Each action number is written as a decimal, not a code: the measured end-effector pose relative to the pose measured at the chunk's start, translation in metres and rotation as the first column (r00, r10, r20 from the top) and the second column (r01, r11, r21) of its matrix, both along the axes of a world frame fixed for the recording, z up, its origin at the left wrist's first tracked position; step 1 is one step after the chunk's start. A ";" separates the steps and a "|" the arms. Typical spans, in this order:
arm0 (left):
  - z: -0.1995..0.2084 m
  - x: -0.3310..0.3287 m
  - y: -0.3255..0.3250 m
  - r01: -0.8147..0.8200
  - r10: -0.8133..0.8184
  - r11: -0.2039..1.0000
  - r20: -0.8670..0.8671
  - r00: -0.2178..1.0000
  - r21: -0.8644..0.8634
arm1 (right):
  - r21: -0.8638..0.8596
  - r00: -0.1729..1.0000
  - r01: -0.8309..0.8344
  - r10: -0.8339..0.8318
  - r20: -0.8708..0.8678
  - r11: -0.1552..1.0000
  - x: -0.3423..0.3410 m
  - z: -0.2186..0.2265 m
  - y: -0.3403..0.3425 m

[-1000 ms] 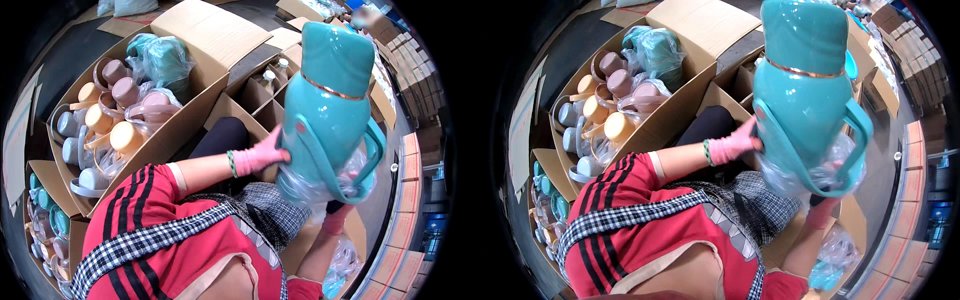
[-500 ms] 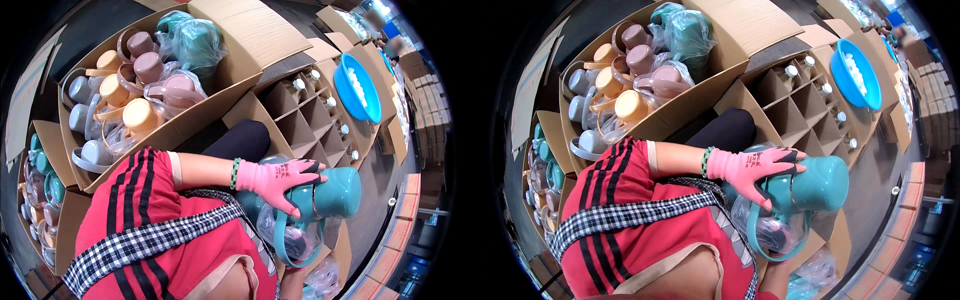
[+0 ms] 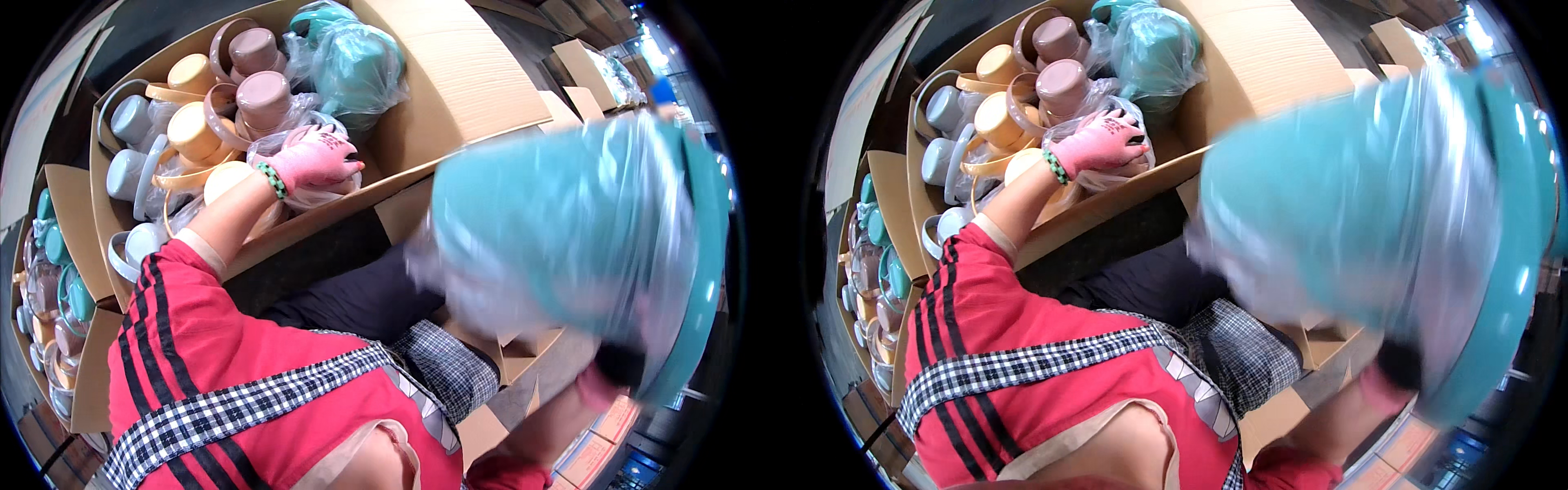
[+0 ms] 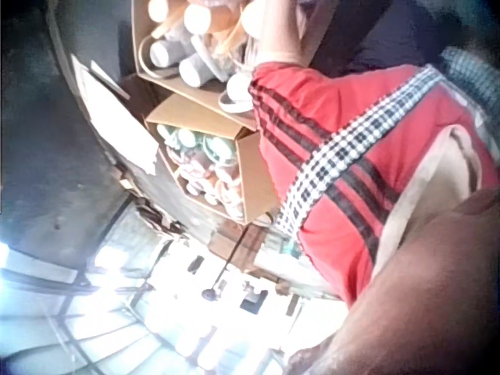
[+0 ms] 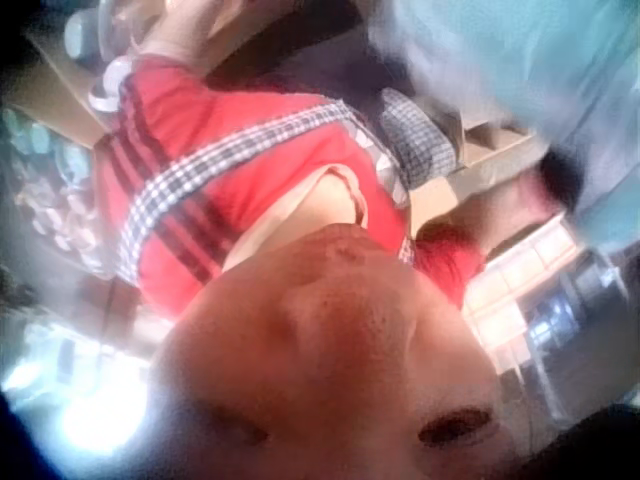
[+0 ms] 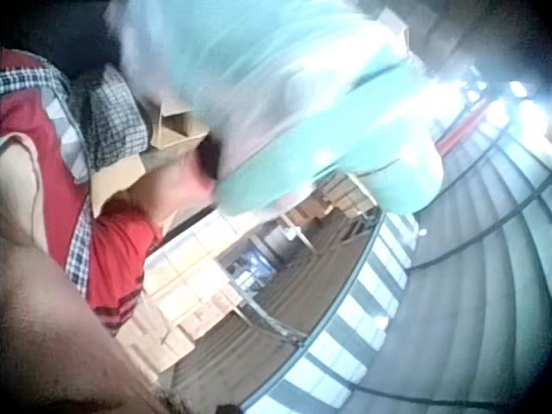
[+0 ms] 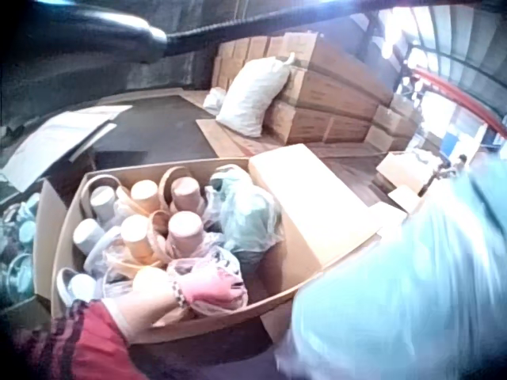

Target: The person sits on the floor and packs teal and pink plastic pitchers into cardboard boxes. They remove the lids, place the pitchers into clear plastic bags, and then place the bagged items into a box. The person repeats this process for multiple pitchers.

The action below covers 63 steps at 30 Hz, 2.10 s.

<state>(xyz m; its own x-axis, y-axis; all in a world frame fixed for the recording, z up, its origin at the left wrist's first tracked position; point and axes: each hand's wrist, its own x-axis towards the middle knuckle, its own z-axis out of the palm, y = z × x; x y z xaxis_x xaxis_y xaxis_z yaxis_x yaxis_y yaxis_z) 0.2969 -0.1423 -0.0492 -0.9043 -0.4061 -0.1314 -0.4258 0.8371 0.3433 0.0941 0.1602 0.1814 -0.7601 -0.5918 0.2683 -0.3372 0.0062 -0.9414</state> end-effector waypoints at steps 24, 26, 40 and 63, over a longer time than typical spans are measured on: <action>0.007 -0.064 -0.038 0.251 -0.056 0.865 -0.414 0.908 0.434 | 0.178 0.899 -0.117 0.180 -0.399 0.977 0.069 -0.234 -0.180; -0.024 -0.060 -0.051 0.226 0.026 0.824 -0.434 0.901 0.519 | 0.067 0.940 -0.283 0.263 0.216 0.957 0.079 -0.214 -0.186; 0.005 -0.044 -0.069 -0.003 0.856 0.277 -0.245 0.456 0.961 | 0.271 0.743 -0.669 0.620 0.251 0.692 0.083 -0.132 -0.094; -0.021 -0.048 -0.093 -0.047 0.863 0.379 -0.335 0.378 0.924 | 0.705 0.959 -0.206 0.282 0.010 0.679 0.080 -0.194 0.122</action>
<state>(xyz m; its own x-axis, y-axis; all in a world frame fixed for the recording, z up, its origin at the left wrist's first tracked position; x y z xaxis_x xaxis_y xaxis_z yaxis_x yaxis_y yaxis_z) 0.2489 -0.2355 -0.0698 -0.4440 -0.8908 -0.0970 0.1177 -0.1653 0.9792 0.1745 0.2822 -0.0131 -0.5557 -0.7978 -0.2340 -0.5056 0.5477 -0.6666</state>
